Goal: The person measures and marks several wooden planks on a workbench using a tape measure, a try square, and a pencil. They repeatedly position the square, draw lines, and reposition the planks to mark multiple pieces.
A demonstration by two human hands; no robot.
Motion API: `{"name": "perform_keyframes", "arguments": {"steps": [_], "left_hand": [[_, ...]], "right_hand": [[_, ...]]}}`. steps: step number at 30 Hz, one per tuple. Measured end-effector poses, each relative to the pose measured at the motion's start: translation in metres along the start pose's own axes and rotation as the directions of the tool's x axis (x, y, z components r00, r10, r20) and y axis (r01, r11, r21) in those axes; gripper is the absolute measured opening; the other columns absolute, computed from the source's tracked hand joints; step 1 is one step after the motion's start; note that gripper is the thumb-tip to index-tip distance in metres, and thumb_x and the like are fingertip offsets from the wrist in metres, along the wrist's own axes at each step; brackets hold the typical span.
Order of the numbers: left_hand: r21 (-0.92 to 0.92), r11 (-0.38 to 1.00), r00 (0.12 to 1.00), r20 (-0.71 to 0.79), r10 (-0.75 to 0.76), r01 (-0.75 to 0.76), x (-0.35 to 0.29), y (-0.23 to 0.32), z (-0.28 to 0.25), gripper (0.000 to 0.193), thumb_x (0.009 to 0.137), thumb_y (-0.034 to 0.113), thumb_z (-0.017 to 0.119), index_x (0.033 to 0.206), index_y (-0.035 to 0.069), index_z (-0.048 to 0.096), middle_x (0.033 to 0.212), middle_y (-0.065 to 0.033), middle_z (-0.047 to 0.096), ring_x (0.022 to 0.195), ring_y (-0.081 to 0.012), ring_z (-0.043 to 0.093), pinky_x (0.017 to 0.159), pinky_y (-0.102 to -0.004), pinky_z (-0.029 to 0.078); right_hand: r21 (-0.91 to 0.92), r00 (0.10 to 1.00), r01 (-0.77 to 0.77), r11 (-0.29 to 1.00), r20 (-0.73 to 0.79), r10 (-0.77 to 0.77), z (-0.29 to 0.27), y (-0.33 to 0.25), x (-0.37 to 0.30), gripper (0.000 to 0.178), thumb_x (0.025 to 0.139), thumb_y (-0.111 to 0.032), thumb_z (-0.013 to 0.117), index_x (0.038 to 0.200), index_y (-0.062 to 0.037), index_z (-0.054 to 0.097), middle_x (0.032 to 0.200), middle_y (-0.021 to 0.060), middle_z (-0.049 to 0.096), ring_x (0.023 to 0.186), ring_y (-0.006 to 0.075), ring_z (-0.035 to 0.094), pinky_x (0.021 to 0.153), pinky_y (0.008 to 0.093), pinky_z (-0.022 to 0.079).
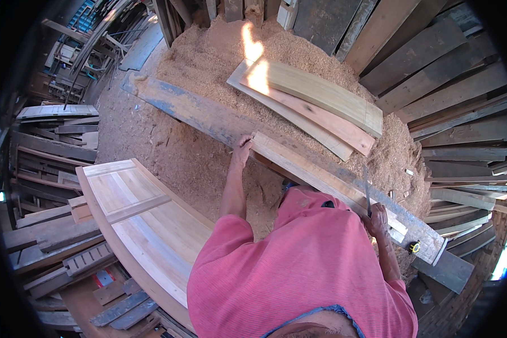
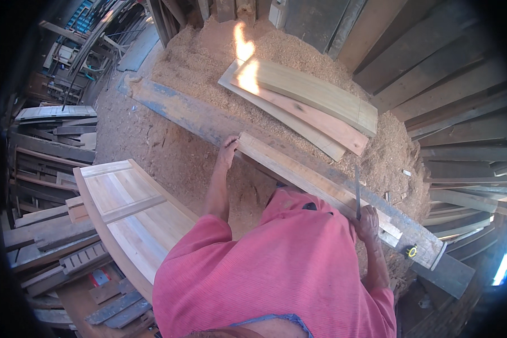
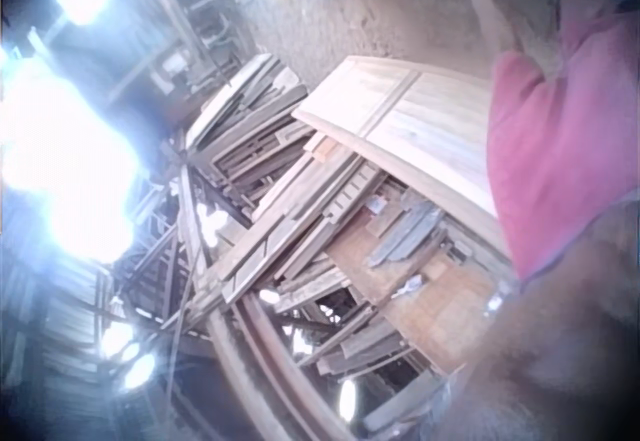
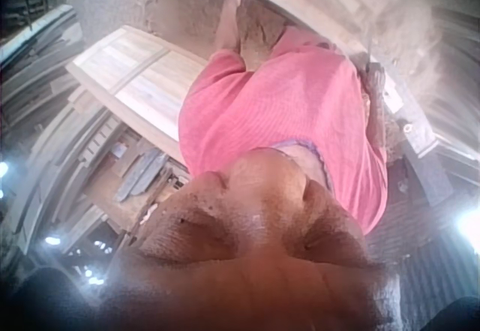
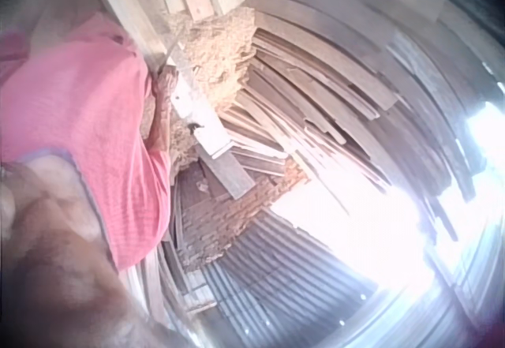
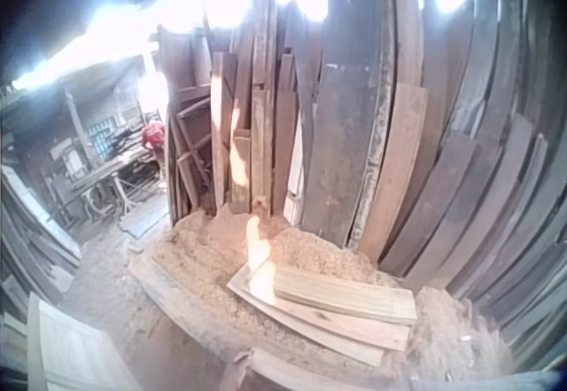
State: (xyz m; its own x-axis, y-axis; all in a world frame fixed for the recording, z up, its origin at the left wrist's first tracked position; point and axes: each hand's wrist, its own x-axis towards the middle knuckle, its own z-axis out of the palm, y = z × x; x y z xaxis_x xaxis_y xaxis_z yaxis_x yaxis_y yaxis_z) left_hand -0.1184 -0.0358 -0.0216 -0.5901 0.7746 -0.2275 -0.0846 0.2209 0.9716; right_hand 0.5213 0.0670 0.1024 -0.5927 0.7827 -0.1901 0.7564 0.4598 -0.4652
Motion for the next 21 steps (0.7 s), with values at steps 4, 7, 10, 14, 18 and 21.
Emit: {"name": "perform_keyframes", "arguments": {"steps": [4,7,10,14,18,21], "left_hand": [[0.003,1.000,1.000,-0.004,-0.007,0.007,0.0000,-0.0021,-0.0021,0.025,0.103,0.017,0.068,0.125,0.007,0.075,0.114,0.0019,0.070,0.108,-0.0115,0.060,0.099,-0.0312,0.047],[0.020,1.000,1.000,-0.007,-0.003,0.003,0.0001,-0.0029,-0.0025,0.024,0.103,0.016,0.069,0.125,0.007,0.075,0.114,0.0018,0.070,0.109,-0.0116,0.060,0.100,-0.0317,0.048],[0.010,1.000,1.000,-0.013,-0.014,0.014,0.0000,-0.0048,-0.0026,0.025,0.103,0.015,0.069,0.126,0.007,0.075,0.115,0.0016,0.070,0.110,-0.0120,0.061,0.101,-0.0320,0.048],[0.011,0.999,0.998,-0.040,-0.043,0.043,-0.0017,-0.0058,-0.0009,0.025,0.103,0.014,0.069,0.125,0.006,0.075,0.115,0.0013,0.070,0.110,-0.0121,0.061,0.102,-0.0317,0.048],[0.014,1.000,0.999,-0.033,0.022,-0.022,-0.0051,-0.0019,0.0020,0.023,0.103,0.013,0.069,0.124,0.006,0.075,0.114,0.0012,0.070,0.110,-0.0119,0.060,0.102,-0.0317,0.047],[0.018,1.000,0.999,-0.044,0.026,-0.026,-0.0066,-0.0009,0.0036,0.022,0.103,0.012,0.069,0.123,0.006,0.076,0.114,0.0013,0.070,0.110,-0.0118,0.060,0.102,-0.0316,0.047]], "right_hand": [[-0.014,1.000,0.028,1.000,0.001,-0.028,-0.0001,0.0004,0.0012,0.034,0.079,-0.022,0.089,0.087,-0.0014,0.063,0.094,0.0201,0.063,0.095,0.0438,0.059,0.089,0.0542,0.048],[-0.009,1.000,0.020,1.000,0.003,-0.020,0.0003,0.0015,0.0012,0.034,0.078,-0.022,0.088,0.087,-0.0011,0.063,0.095,0.0204,0.063,0.096,0.0441,0.059,0.089,0.0546,0.048],[0.005,1.000,0.016,1.000,0.002,-0.016,0.0005,0.0025,0.0013,0.034,0.078,-0.021,0.088,0.088,-0.0007,0.063,0.095,0.0209,0.063,0.096,0.0444,0.059,0.088,0.0548,0.048],[0.013,1.000,0.001,1.000,0.016,-0.001,0.0004,0.0035,0.0022,0.033,0.079,-0.020,0.088,0.088,-0.0006,0.063,0.096,0.0213,0.063,0.097,0.0447,0.059,0.088,0.0548,0.048],[0.015,1.000,0.006,1.000,0.017,-0.007,0.0000,0.0046,0.0035,0.031,0.080,-0.019,0.088,0.089,-0.0009,0.064,0.096,0.0212,0.063,0.097,0.0450,0.060,0.088,0.0549,0.048],[0.024,1.000,0.018,1.000,0.023,-0.018,-0.0009,0.0058,0.0039,0.031,0.080,-0.019,0.087,0.089,-0.0010,0.064,0.097,0.0212,0.063,0.097,0.0450,0.060,0.088,0.0551,0.048]]}}
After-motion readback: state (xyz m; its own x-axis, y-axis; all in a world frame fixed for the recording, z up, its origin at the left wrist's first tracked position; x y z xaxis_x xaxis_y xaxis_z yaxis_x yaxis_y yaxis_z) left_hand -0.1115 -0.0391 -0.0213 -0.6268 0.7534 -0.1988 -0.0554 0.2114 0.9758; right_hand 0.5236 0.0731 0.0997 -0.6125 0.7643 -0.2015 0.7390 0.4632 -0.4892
